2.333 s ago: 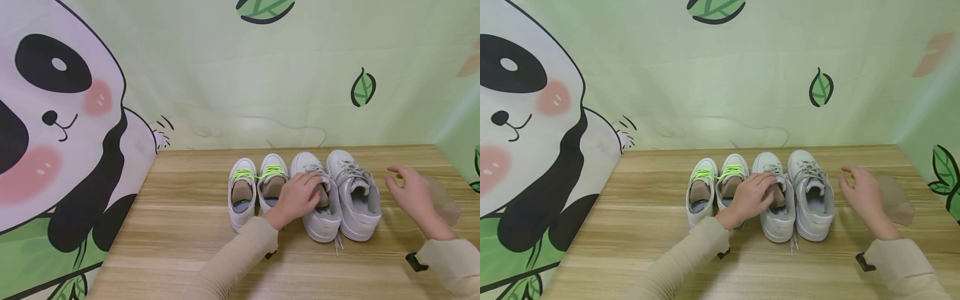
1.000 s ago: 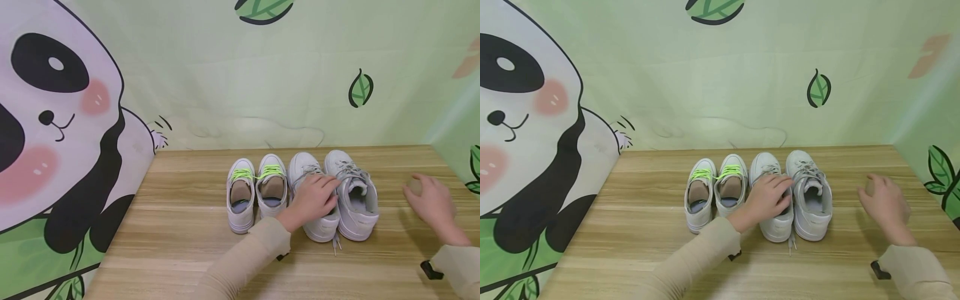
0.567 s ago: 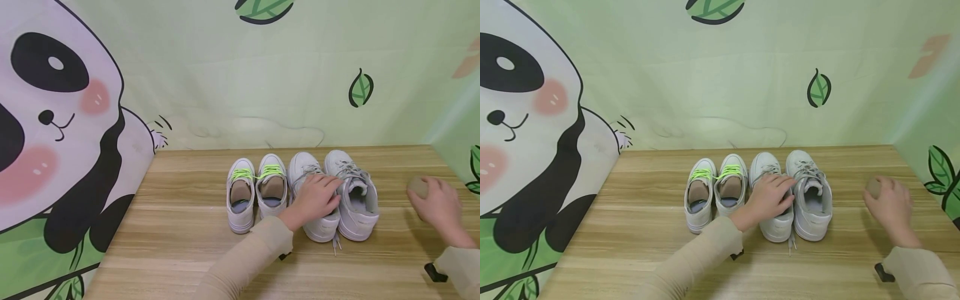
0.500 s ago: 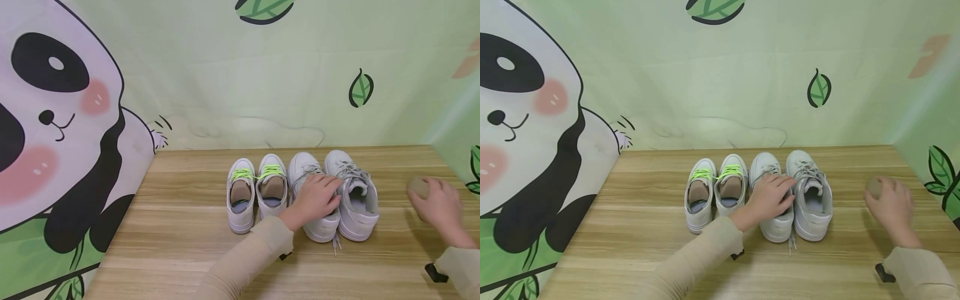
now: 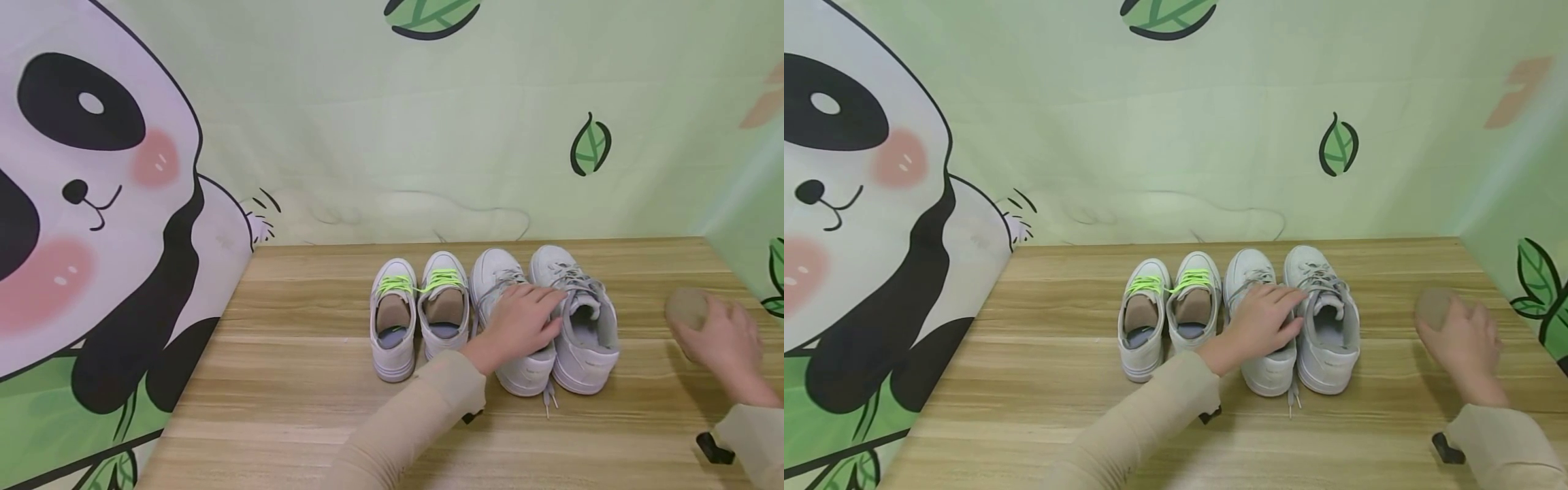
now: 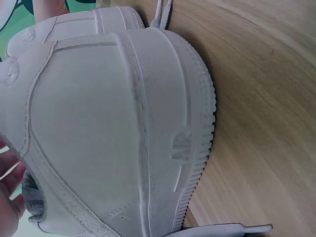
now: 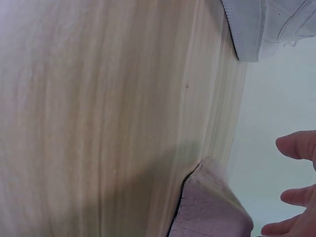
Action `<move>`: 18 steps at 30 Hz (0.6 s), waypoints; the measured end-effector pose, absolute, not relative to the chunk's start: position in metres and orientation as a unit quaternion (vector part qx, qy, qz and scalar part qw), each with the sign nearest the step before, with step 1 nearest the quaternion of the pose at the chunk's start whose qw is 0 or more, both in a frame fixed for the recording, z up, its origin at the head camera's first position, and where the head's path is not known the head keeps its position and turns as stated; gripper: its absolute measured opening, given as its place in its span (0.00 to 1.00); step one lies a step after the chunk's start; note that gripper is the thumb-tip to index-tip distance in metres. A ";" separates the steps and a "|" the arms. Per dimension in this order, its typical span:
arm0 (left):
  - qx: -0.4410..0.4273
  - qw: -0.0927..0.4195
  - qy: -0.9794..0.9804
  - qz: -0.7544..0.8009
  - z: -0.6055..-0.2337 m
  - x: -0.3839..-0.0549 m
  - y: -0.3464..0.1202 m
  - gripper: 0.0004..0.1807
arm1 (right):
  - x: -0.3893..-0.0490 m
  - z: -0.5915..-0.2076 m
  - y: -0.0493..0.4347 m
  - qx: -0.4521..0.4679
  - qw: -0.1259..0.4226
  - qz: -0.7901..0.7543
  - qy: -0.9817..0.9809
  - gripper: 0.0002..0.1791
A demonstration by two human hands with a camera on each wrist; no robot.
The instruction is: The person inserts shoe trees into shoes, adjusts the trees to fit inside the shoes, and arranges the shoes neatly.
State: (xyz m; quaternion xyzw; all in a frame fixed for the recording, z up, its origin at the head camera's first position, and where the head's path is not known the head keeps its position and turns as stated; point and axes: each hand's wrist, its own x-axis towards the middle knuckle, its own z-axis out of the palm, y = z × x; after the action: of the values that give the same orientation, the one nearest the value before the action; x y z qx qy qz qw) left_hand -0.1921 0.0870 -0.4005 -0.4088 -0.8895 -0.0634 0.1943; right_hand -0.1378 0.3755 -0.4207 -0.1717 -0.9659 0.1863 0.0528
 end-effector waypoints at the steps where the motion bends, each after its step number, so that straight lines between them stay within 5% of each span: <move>1: -0.409 0.191 -0.890 -0.062 -0.400 -0.192 0.088 0.22 | -0.137 -0.421 0.376 -0.172 0.051 0.188 -0.966 0.42; 18: -0.412 0.175 -0.893 -0.043 -0.400 -0.194 0.094 0.22 | -0.149 -0.459 0.408 -0.207 0.027 0.173 -0.962 0.47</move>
State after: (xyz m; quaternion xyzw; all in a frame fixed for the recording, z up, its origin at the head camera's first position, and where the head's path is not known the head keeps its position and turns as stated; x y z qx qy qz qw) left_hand -0.1945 0.0944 -0.4003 -0.4118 -0.8933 -0.0435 0.1749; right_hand -0.1488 0.4075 -0.4594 -0.2074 -0.9624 0.1734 0.0273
